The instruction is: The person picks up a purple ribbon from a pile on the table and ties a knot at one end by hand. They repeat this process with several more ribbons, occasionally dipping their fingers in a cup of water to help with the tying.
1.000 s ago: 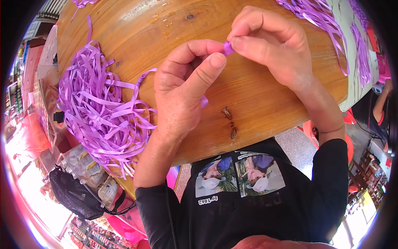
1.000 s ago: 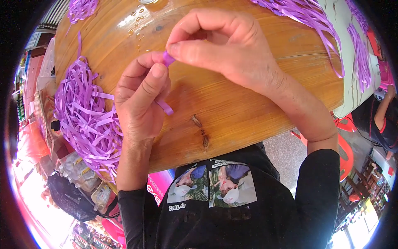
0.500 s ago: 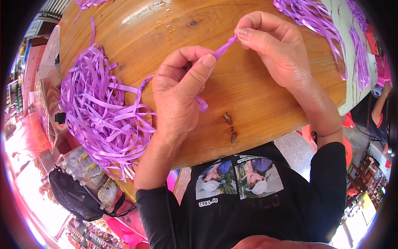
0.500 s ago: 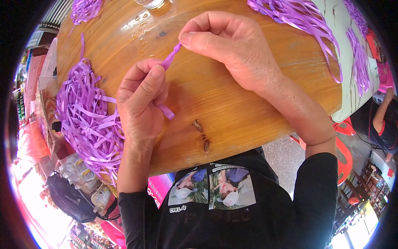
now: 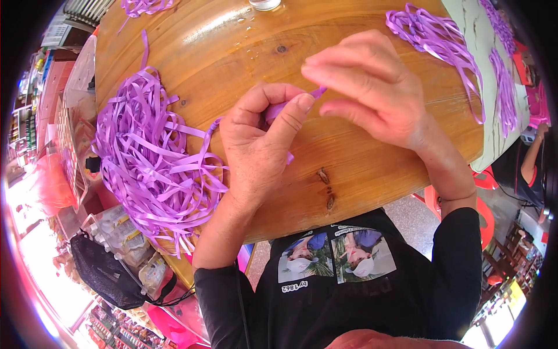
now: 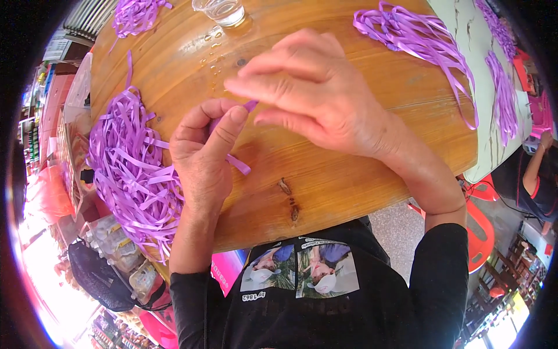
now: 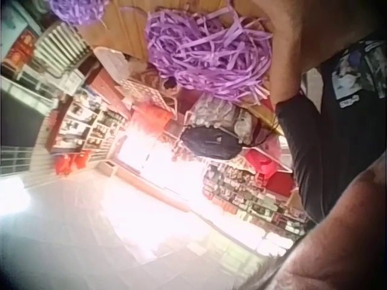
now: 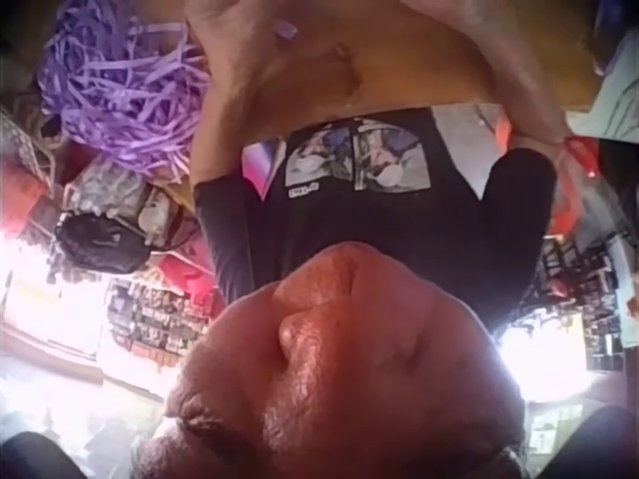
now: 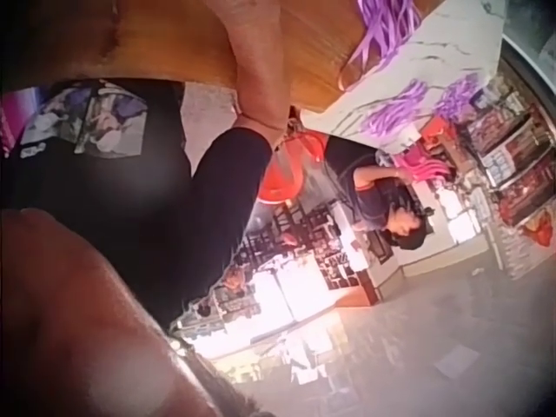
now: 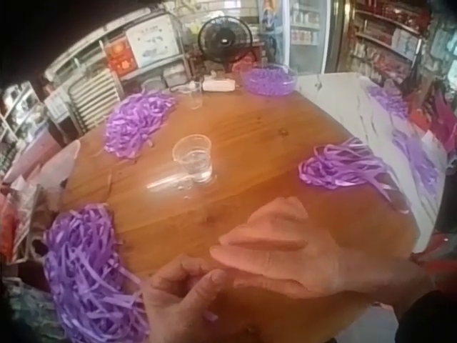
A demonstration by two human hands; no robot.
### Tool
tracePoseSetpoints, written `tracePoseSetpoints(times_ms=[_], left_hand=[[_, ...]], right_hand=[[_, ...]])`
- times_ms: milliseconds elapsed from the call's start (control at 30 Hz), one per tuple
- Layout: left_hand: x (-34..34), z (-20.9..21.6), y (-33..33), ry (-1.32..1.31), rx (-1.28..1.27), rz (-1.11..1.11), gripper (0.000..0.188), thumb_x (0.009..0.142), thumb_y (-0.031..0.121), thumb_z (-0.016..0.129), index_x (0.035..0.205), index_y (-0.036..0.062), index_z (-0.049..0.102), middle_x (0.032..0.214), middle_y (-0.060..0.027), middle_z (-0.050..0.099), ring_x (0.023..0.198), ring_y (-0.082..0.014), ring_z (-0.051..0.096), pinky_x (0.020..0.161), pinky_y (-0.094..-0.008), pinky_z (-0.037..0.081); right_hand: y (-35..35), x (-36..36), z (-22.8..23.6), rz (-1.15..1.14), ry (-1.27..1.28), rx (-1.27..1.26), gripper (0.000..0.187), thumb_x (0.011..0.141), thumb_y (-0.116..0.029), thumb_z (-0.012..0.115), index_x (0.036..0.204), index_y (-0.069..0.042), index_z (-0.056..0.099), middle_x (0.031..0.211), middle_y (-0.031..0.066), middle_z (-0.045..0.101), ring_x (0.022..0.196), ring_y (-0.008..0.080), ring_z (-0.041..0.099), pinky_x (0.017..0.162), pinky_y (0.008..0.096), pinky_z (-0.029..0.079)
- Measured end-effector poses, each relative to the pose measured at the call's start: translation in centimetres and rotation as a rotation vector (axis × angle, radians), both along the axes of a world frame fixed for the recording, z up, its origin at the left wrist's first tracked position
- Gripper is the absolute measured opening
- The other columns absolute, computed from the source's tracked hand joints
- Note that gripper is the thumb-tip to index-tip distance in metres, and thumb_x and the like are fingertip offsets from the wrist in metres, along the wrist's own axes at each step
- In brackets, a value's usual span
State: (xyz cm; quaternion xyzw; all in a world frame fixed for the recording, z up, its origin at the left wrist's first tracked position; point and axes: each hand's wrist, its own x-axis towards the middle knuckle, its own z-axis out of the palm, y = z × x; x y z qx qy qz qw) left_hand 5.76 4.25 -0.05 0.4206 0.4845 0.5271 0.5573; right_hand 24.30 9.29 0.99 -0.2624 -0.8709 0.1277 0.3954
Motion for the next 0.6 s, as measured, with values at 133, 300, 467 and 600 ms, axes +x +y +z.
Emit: tracePoseSetpoints(times_ms=[133,300,467,600], left_hand=[[-0.2,0.3,0.0,0.055,-0.004,-0.053,0.006,0.084,0.004,0.067,0.087,0.0005,0.063,0.068,0.0050,0.056,0.053,0.0014,0.041,0.043,-0.0147,0.030],[-0.3,0.4,0.4,0.146,0.053,-0.004,0.004,0.082,0.002,0.068,0.084,0.0009,0.064,0.069,0.0052,0.057,0.056,0.0007,0.043,0.047,-0.0147,0.032],[-1.0,0.5,0.8,0.258,0.134,0.034,0.004,0.081,0.001,0.068,0.081,0.0007,0.065,0.068,0.0062,0.055,0.059,0.0005,0.044,0.050,-0.0142,0.034],[-2.0,1.1,1.0,0.222,0.129,0.086,0.005,0.080,0.001,0.069,0.082,0.0006,0.065,0.068,0.0064,0.055,0.060,0.0003,0.044,0.051,-0.0143,0.035]], right_hand=[[0.1,0.2,-0.8,0.019,-0.046,0.095,0.035,0.064,-0.013,0.074,0.097,-0.006,0.068,0.086,0.0041,0.061,0.079,0.0230,0.054,0.069,0.0343,0.040],[0.6,0.6,-0.7,-0.007,-0.065,0.162,0.025,0.064,-0.012,0.075,0.087,-0.006,0.066,0.077,0.0033,0.057,0.073,0.0221,0.052,0.066,0.0340,0.038],[1.1,0.6,-0.6,-0.033,-0.078,0.129,0.021,0.067,-0.011,0.075,0.085,-0.004,0.065,0.078,0.0041,0.058,0.075,0.0228,0.053,0.067,0.0330,0.041],[1.7,1.5,-0.4,-0.033,-0.067,0.045,0.024,0.068,-0.011,0.075,0.090,-0.004,0.066,0.081,0.0054,0.060,0.078,0.0237,0.055,0.069,0.0314,0.044]])
